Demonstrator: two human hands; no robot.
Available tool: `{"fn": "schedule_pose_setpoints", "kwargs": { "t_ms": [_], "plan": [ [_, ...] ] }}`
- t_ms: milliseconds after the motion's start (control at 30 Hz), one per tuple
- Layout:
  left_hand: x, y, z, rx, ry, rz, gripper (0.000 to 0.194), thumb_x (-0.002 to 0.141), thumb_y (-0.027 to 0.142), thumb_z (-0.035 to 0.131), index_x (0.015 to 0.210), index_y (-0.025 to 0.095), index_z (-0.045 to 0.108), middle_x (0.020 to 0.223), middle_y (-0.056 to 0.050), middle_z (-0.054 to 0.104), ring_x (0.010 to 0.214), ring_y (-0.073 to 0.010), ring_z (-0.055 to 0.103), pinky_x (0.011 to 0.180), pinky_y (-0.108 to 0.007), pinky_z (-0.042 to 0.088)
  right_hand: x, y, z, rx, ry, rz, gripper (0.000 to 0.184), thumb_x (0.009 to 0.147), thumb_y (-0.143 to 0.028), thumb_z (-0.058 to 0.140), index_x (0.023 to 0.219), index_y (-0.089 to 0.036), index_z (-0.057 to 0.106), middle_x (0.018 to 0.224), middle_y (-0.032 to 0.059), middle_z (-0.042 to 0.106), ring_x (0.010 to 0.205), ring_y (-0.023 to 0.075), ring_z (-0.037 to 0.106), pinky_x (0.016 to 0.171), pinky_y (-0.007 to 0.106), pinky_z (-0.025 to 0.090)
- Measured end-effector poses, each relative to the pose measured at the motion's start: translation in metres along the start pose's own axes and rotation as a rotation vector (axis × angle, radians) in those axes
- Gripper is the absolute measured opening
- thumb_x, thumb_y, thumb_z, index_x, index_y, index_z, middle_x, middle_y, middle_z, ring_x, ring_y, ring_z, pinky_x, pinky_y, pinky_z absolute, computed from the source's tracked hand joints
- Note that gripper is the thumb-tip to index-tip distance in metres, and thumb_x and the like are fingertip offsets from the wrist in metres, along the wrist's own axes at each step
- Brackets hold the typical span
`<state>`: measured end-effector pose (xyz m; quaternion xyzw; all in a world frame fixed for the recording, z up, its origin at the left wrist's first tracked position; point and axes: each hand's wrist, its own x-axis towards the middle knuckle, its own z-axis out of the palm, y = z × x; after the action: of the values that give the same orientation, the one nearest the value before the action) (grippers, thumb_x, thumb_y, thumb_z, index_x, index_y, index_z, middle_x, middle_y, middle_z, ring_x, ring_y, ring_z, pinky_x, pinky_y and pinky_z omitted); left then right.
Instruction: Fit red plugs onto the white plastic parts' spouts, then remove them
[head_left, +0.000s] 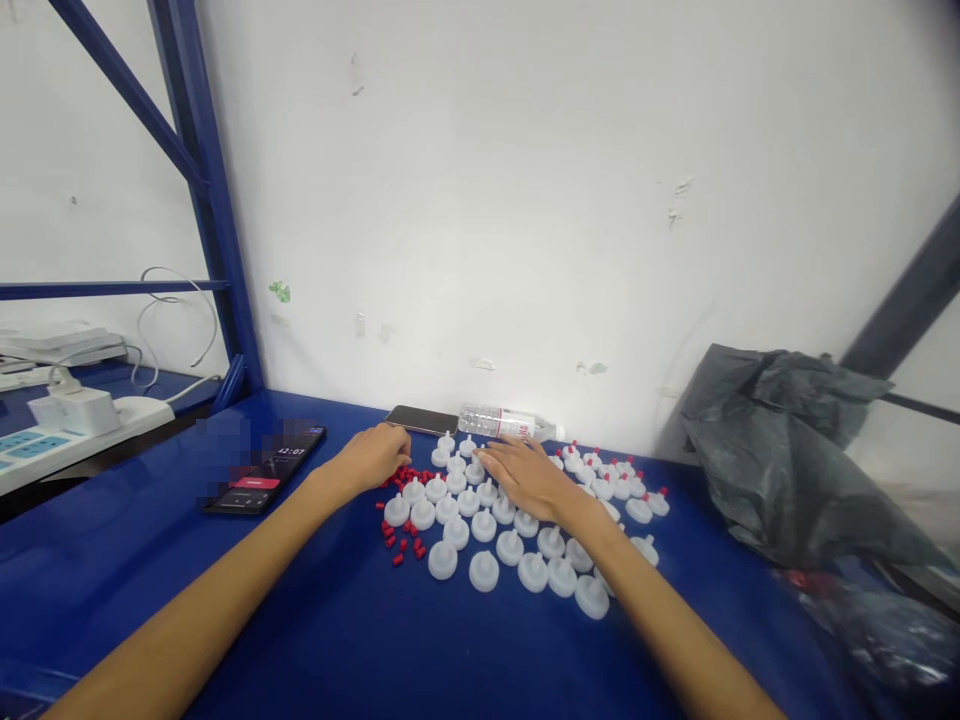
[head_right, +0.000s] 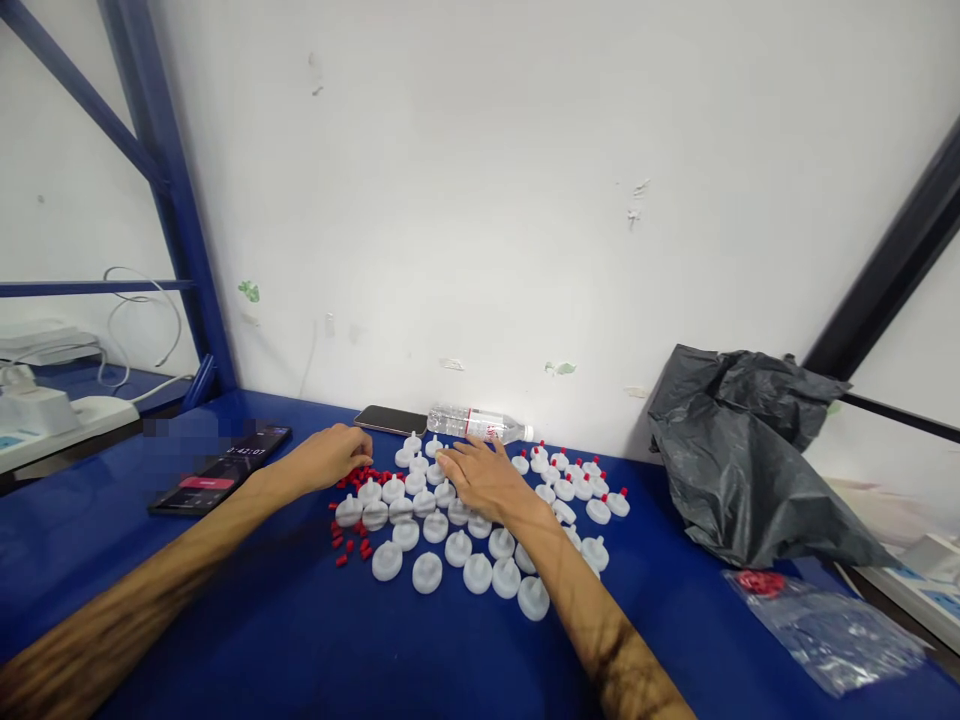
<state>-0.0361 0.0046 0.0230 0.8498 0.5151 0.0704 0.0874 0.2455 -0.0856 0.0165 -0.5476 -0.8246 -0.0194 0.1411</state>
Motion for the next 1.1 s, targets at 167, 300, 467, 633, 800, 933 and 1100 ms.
{"fn": "schedule_pose_setpoints", "kwargs": {
  "t_ms": [167,300,467,633,800,933,1100],
  "plan": [
    [-0.003,0.003,-0.003,0.002,-0.008,-0.001,0.029,0.103,0.038,0.070,0.126,0.020,0.068,0.129,-0.009,0.071,0.110,-0.0257,0.072,0.094,-0.046,0.063,0.012,-0.002,0.002,0.004,-0.022,-0.018,0.043,0.100,-0.044,0.070,0.137,-0.023,0.063,0.148,0.0106,0.064,0.133,0.0321,0.062,0.112,0.062,0.052],
    [-0.005,0.006,-0.004,0.010,-0.052,0.001,0.029,0.103,0.038,0.070,0.125,0.020,0.068,0.126,-0.009,0.071,0.107,-0.0250,0.072,0.092,-0.046,0.064,0.013,-0.003,0.004,-0.010,0.008,-0.044,0.040,0.100,-0.043,0.070,0.133,-0.022,0.065,0.142,0.0098,0.067,0.127,0.0299,0.066,0.107,0.059,0.056],
    [-0.003,0.006,-0.001,0.005,-0.105,0.027,0.028,0.103,0.038,0.070,0.124,0.020,0.069,0.125,-0.008,0.072,0.105,-0.0243,0.073,0.091,-0.045,0.064,0.003,0.000,0.000,-0.042,0.133,-0.087,0.035,0.100,-0.041,0.071,0.129,-0.021,0.067,0.137,0.0089,0.070,0.124,0.0286,0.068,0.106,0.057,0.057],
    [-0.001,0.004,0.004,-0.001,-0.090,0.065,0.027,0.104,0.038,0.069,0.123,0.019,0.069,0.124,-0.008,0.072,0.103,-0.0235,0.073,0.090,-0.044,0.064,-0.005,0.007,-0.002,-0.093,0.279,-0.115,0.033,0.101,-0.039,0.070,0.127,-0.021,0.067,0.131,0.0079,0.072,0.120,0.0272,0.070,0.105,0.056,0.058],
    [0.001,0.003,0.007,0.008,-0.012,0.103,0.029,0.104,0.038,0.070,0.125,0.019,0.068,0.126,-0.009,0.071,0.107,-0.0249,0.072,0.092,-0.046,0.064,-0.004,0.008,0.005,-0.142,0.354,-0.148,0.030,0.101,-0.038,0.070,0.126,-0.021,0.068,0.126,0.0069,0.073,0.111,0.0243,0.072,0.098,0.051,0.062],
    [0.002,0.003,0.006,0.015,-0.007,0.122,0.028,0.104,0.038,0.070,0.124,0.018,0.069,0.124,-0.009,0.072,0.105,-0.0243,0.073,0.090,-0.045,0.064,-0.005,0.003,0.007,-0.156,0.368,-0.171,0.030,0.102,-0.038,0.069,0.126,-0.021,0.067,0.123,0.0063,0.073,0.106,0.0226,0.073,0.094,0.048,0.063],
    [0.000,0.007,0.004,0.010,0.004,0.151,0.027,0.104,0.038,0.070,0.122,0.019,0.069,0.121,-0.008,0.073,0.101,-0.0232,0.073,0.088,-0.043,0.065,-0.007,-0.001,0.004,-0.159,0.358,-0.195,0.028,0.102,-0.038,0.069,0.124,-0.021,0.068,0.121,0.0058,0.074,0.104,0.0221,0.073,0.093,0.047,0.063]
  ]
}}
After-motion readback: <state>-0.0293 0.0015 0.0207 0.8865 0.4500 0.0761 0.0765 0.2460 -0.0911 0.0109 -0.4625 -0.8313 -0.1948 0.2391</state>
